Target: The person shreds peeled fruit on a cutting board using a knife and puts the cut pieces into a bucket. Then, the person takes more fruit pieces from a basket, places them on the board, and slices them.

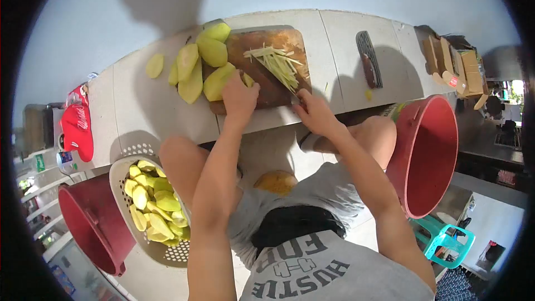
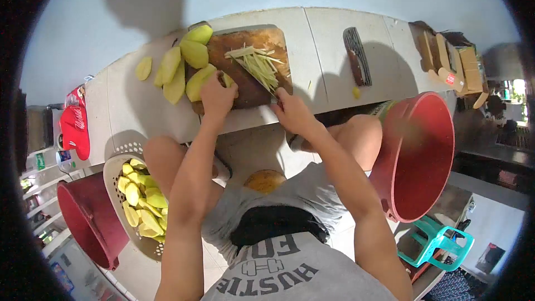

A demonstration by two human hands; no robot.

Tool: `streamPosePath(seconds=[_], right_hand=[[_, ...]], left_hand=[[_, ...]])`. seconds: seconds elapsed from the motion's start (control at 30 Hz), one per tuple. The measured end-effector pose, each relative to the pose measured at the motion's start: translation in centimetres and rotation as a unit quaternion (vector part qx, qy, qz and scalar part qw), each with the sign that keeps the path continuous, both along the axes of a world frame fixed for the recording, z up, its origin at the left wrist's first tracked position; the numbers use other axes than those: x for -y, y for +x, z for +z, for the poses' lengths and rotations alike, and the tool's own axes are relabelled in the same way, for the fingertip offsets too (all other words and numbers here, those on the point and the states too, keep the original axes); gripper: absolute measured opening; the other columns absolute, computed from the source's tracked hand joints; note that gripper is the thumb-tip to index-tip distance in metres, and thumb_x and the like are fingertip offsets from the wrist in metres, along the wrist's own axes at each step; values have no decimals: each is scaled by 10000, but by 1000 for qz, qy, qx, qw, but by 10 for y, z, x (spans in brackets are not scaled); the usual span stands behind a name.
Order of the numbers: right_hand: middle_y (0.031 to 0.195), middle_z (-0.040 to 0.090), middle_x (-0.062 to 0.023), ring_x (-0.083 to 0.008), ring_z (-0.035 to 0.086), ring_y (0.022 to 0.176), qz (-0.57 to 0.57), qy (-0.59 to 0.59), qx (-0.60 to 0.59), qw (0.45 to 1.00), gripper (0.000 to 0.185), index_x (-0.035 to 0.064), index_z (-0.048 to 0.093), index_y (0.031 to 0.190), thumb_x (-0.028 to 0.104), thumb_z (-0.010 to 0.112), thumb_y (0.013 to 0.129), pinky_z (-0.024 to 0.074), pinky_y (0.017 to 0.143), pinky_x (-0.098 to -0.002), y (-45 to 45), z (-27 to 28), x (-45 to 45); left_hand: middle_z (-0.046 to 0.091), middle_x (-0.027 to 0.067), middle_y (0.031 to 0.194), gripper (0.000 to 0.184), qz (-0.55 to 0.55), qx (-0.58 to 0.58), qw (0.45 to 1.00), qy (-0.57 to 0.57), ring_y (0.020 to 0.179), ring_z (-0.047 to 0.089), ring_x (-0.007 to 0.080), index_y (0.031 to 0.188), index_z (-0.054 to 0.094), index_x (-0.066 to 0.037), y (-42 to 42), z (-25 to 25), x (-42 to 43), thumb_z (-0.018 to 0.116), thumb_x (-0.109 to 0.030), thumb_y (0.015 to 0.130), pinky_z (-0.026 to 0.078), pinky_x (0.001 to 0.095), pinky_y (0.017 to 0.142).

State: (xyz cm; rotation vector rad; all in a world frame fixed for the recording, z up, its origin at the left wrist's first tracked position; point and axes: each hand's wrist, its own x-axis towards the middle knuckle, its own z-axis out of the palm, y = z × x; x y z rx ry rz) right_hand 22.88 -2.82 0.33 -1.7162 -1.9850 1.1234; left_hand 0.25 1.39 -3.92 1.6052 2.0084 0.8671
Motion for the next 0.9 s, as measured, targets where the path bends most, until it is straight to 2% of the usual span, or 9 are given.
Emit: streamPosePath(seconds=[0.13,0.2,0.23,0.33,0.4,0.53,0.7,0.8,0.9], right_hand=[[795,647,-280,-511,624,803,63,22,9,998,250,8,456,1079,171,598,953,472,721,-596,-10,-9,-3],[768,641,-253,-478,630,765,51,35,3,998,234,8,478,1090,159,603,961,471,668,-544,-17,-12,4],[768,641,-253,-478,630,765,47,29,-3,998,234,8,478,1090,159,603,961,471,668,-544,-18,-13,7],[757,632,-270,-495,619,740,38,14,-32,999,212,11,467,1088,124,587,955,462,663,-569,-18,-12,12],[744,625,-274,-503,613,725,51,24,-37,998,220,9,461,1095,81,586,929,458,651,-579,-18,-10,19],[732,623,-269,-503,615,721,53,8,-25,998,244,5,452,1110,35,577,902,463,645,-578,-19,-18,31],[766,629,-260,-492,625,711,45,-5,-49,998,282,17,439,1148,40,566,898,490,646,-571,-20,-16,33],[840,634,-293,-497,647,789,32,-40,14,999,384,6,416,1242,84,571,899,510,671,-586,-30,2,36],[903,630,-300,-491,665,779,36,-70,59,995,351,7,411,1238,85,545,923,538,666,-569,-36,13,45]], left_hand=[[697,197,988,482,11,118,993,0,890,687,294,1147,621,31,3,13,-4,783,-184,748,531,411,774],[682,143,930,387,41,198,978,-53,868,666,230,1090,664,-4,2,17,1,781,-149,750,529,372,723],[682,143,930,387,39,192,979,-60,868,666,230,1090,664,-4,-2,7,4,781,-149,750,529,372,723],[669,108,940,298,-53,59,994,81,852,653,199,1017,690,-31,-12,-3,9,780,-138,755,529,349,641],[649,102,984,259,-43,101,994,1,849,642,220,991,697,-40,-13,3,19,777,-110,754,539,355,674],[641,104,1035,269,-59,140,988,-15,865,641,261,1005,698,-43,-11,4,23,777,-86,752,543,390,772],[603,172,1157,284,-161,24,977,139,984,639,333,1023,699,-52,-17,-10,18,760,-60,746,535,398,852],[574,213,1238,313,-201,15,972,125,1045,629,377,1043,698,-47,-24,-17,17,757,-59,736,531,407,885],[575,228,1263,340,-234,14,966,111,1064,626,394,1055,692,-30,-28,-20,18,760,-57,724,528,420,904]])
